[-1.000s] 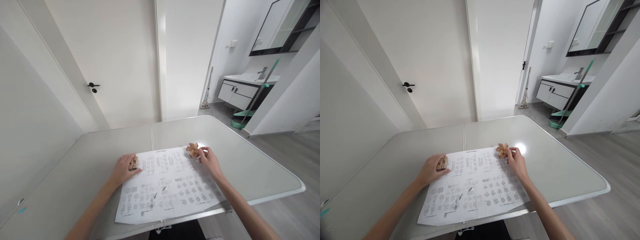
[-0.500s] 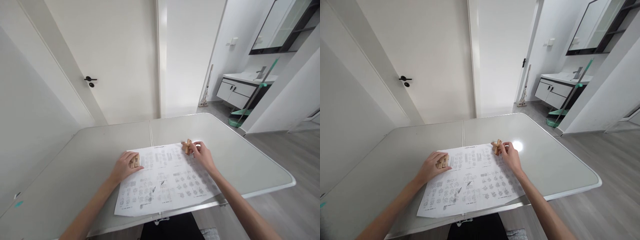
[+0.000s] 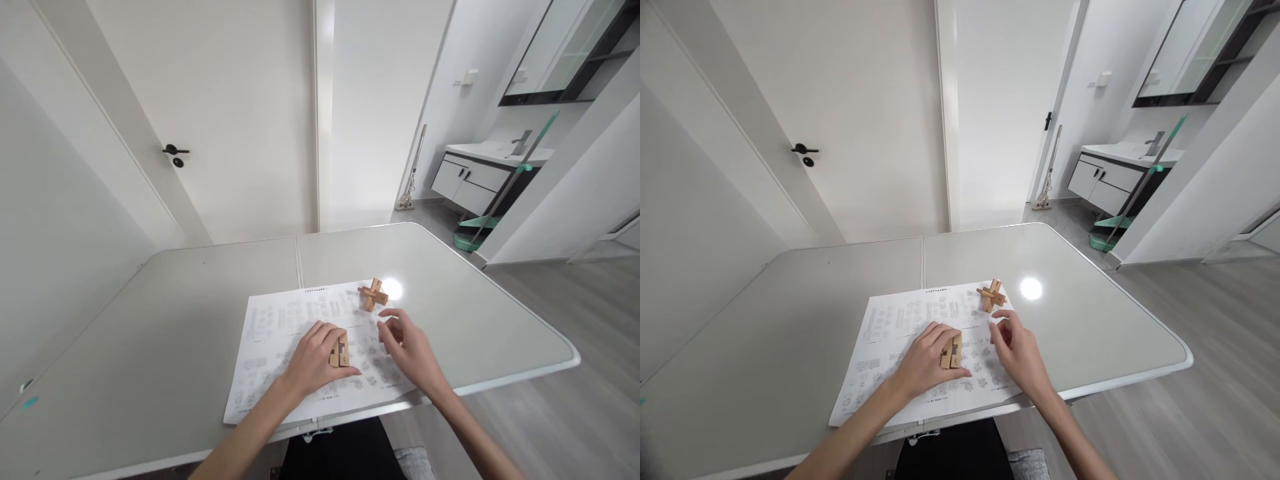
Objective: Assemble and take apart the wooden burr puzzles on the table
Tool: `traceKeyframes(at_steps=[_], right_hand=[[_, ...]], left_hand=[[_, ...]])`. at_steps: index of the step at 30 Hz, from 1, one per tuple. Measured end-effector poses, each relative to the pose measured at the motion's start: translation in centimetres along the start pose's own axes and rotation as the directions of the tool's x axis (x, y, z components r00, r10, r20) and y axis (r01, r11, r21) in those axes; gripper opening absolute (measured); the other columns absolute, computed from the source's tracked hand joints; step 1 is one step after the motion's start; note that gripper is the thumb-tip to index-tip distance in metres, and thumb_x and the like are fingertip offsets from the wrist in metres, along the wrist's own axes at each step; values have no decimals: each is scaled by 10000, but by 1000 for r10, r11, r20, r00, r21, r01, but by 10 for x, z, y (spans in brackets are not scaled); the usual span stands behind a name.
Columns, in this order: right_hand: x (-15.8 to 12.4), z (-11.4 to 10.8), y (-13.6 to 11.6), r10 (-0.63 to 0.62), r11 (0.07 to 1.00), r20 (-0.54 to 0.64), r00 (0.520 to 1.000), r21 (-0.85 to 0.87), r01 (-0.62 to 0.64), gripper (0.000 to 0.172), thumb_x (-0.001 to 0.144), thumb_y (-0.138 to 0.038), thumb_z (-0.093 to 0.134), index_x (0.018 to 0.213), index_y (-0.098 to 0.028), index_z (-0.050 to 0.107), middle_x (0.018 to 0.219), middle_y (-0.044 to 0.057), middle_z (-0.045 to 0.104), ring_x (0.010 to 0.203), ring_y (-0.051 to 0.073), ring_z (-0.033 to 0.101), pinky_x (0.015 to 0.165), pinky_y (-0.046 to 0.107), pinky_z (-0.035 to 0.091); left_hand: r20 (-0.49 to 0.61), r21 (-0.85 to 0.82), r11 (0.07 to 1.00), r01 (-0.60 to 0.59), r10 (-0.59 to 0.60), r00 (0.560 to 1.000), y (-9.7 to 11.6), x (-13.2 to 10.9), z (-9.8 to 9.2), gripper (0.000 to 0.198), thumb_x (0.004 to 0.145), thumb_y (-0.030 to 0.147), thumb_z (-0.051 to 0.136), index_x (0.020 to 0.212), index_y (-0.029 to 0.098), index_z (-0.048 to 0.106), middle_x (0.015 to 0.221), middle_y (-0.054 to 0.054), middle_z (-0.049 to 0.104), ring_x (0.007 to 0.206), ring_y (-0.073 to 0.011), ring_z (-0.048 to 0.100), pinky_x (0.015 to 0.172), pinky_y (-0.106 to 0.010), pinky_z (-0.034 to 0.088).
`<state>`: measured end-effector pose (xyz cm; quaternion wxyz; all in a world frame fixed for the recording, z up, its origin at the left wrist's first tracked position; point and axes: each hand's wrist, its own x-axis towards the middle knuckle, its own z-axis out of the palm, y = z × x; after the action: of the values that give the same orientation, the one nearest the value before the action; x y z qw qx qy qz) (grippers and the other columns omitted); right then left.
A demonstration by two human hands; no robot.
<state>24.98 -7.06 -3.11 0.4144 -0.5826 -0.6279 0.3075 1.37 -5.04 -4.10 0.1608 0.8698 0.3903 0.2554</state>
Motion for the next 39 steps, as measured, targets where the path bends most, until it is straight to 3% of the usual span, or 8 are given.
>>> traceKeyframes(at_steps=[5,8,12,17,25,31,34,39], right_hand=[[-19,11,-4,-72,997,138,988,-27,77,236,1027,-453,476,1101,-249,568,897,36,676,710,197,632,624,313,525],[-25,16,-3,-189,978,166,968,-55,200,212,1008,-372,528,1185,-261,564,1161,92,648,1011,252,655,852,398,571],[-22,27,1,-289,949,242,926,-59,311,524,940,-329,664,1418,-308,453,1464,105,494,1377,314,462,1117,515,460],[-14,37,4,-297,945,277,914,-54,323,569,868,-275,751,1377,-305,497,1385,89,572,1340,332,488,1109,549,464],[-30,27,-11,-135,962,162,978,257,90,562,844,-245,715,1370,-296,523,1320,80,539,1099,246,626,1022,447,548],[-42,14,-41,-75,740,254,964,662,-117,579,851,-319,792,1360,-313,517,1333,73,615,1279,268,588,1091,440,490],[-43,4,-41,-70,641,314,947,741,-199,637,850,-345,815,1404,-325,501,1328,83,643,1244,278,614,1039,446,512],[-43,-7,-36,-39,657,311,949,724,-210,679,833,-398,834,1428,-330,515,1311,82,658,1190,271,638,1015,433,522]], left_hand=[[65,-84,992,95,-90,994,1,-3,-6,973,672,735,804,1450,269,449,1294,-117,593,1166,-344,583,953,-525,537],[128,-99,984,148,-135,982,-8,-11,-20,1088,645,737,822,1525,294,359,1426,-130,503,1304,-373,501,1054,-565,479],[194,-98,979,181,-159,968,-19,-19,-36,871,692,667,839,1418,307,519,1378,-101,514,1303,-359,495,1074,-548,463],[196,-158,955,251,-218,956,-17,-19,-46,655,720,558,869,1272,300,629,1235,-69,546,1170,-308,556,1001,-484,504],[129,-270,883,384,-362,923,12,-19,-55,599,774,407,851,1289,313,561,1237,-48,630,1026,-248,649,933,-425,538],[88,-350,888,298,-285,954,47,-4,-48,562,806,226,774,1314,324,555,1292,-34,646,1082,-253,670,971,-424,550],[116,-369,888,275,-250,961,55,2,-50,626,834,289,773,1404,359,524,1387,-47,606,1105,-263,673,996,-446,545],[220,-351,847,398,-339,915,59,7,-57,750,736,454,879,1395,352,535,1335,-58,654,1058,-284,701,992,-474,539]])
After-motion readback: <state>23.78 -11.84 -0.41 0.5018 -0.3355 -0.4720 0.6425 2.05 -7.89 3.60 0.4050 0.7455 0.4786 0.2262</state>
